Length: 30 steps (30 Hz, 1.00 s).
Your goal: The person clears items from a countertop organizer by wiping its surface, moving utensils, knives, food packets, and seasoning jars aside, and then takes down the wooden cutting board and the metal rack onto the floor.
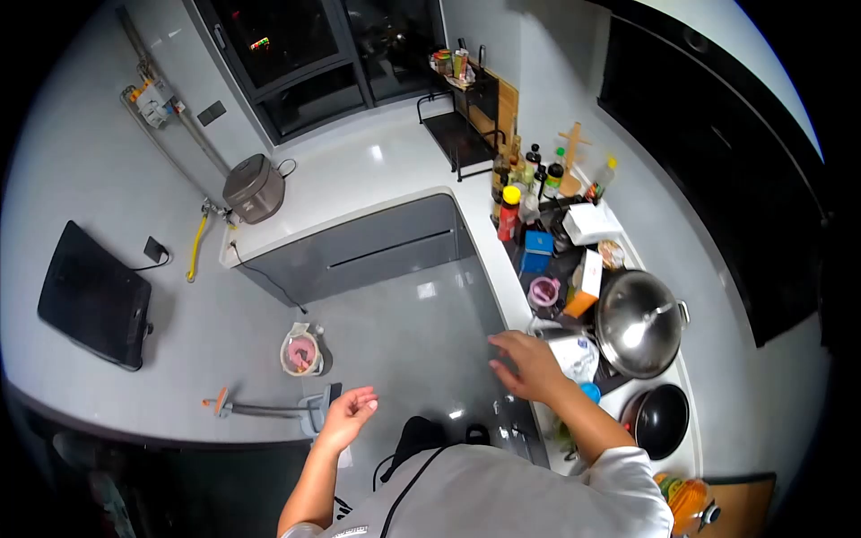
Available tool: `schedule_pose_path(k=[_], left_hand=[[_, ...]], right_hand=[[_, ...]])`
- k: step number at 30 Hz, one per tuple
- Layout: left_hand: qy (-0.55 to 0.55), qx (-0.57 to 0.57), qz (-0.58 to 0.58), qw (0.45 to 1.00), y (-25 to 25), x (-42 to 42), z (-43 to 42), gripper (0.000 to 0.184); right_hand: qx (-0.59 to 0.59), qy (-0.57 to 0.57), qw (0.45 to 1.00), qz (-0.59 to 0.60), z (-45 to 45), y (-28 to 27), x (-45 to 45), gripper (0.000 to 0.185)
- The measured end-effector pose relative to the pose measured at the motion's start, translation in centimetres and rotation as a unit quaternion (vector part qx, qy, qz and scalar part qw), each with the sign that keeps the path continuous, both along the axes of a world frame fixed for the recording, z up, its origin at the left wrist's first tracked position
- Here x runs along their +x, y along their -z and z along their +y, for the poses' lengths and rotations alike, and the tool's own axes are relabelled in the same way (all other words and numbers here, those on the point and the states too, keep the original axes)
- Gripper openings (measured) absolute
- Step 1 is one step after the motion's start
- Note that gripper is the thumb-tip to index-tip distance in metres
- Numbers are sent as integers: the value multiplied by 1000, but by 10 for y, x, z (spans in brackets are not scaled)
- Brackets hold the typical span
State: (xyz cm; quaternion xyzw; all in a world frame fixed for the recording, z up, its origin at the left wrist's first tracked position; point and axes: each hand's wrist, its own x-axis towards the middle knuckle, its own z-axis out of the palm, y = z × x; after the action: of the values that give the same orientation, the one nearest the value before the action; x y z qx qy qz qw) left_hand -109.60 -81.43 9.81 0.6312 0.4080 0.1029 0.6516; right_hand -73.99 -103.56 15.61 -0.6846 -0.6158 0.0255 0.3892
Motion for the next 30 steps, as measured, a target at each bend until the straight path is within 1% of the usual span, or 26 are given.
schedule_pose_path(k=[1,2,5,6,9,10,11,13,14,15,17,19,20,21,23,25,26,27,29,30], left_hand=[[-18,-4,-7,1000,8,4,21,45],[-28,1,-15,999,18,10,42,41],[-40,-28,-22,999,39,35,112,45],[-49,-35,-39,997,47,46,137,43],[-9,-31,-16,999,52,88,222,41],[23,3,-15,1000,50,105,250,40],[59,22,3,998,48,124,279,40],[133,62,50,988,17,164,333,42],[145,125,40,981,0,188,351,43],[159,140,28,977,-11,214,371,44],[185,172,1,968,-27,270,408,44],[213,150,-59,964,-36,331,439,42],[224,135,-87,961,-38,358,449,41],[234,112,-108,960,-40,385,458,41],[253,72,-147,953,-50,434,475,42],[246,42,-141,958,-56,481,487,42],[245,20,-128,961,-57,493,492,42],[251,32,-118,960,-57,508,500,41],[267,57,-99,957,-59,536,521,41],[251,49,-97,962,-61,546,530,39]], right_hand=[[-9,-23,1000,-12,30,-1,9,42],[-25,-33,999,-22,57,-1,20,40],[-45,-39,998,-27,135,1,52,40],[-21,-19,999,-27,156,-4,58,38],[-61,49,997,20,209,-14,86,36],[-63,67,995,37,224,-21,96,35],[-68,83,994,25,239,-26,112,34],[-77,115,990,12,261,-28,144,33],[-75,146,986,6,274,-28,162,31],[-57,162,985,-15,286,-31,182,31],[-101,215,970,46,313,-51,214,30],[-32,231,972,-1,344,-55,259,29],[-49,250,967,23,359,-64,280,29],[3,261,964,53,377,-62,306,29],[19,278,958,75,413,-73,367,29],[-9,348,937,17,453,-95,431,29],[18,360,933,4,473,-102,465,30],[44,371,928,-8,496,-109,505,32],[54,411,909,-47,542,-116,575,36],[30,429,901,-56,564,-117,605,39]])
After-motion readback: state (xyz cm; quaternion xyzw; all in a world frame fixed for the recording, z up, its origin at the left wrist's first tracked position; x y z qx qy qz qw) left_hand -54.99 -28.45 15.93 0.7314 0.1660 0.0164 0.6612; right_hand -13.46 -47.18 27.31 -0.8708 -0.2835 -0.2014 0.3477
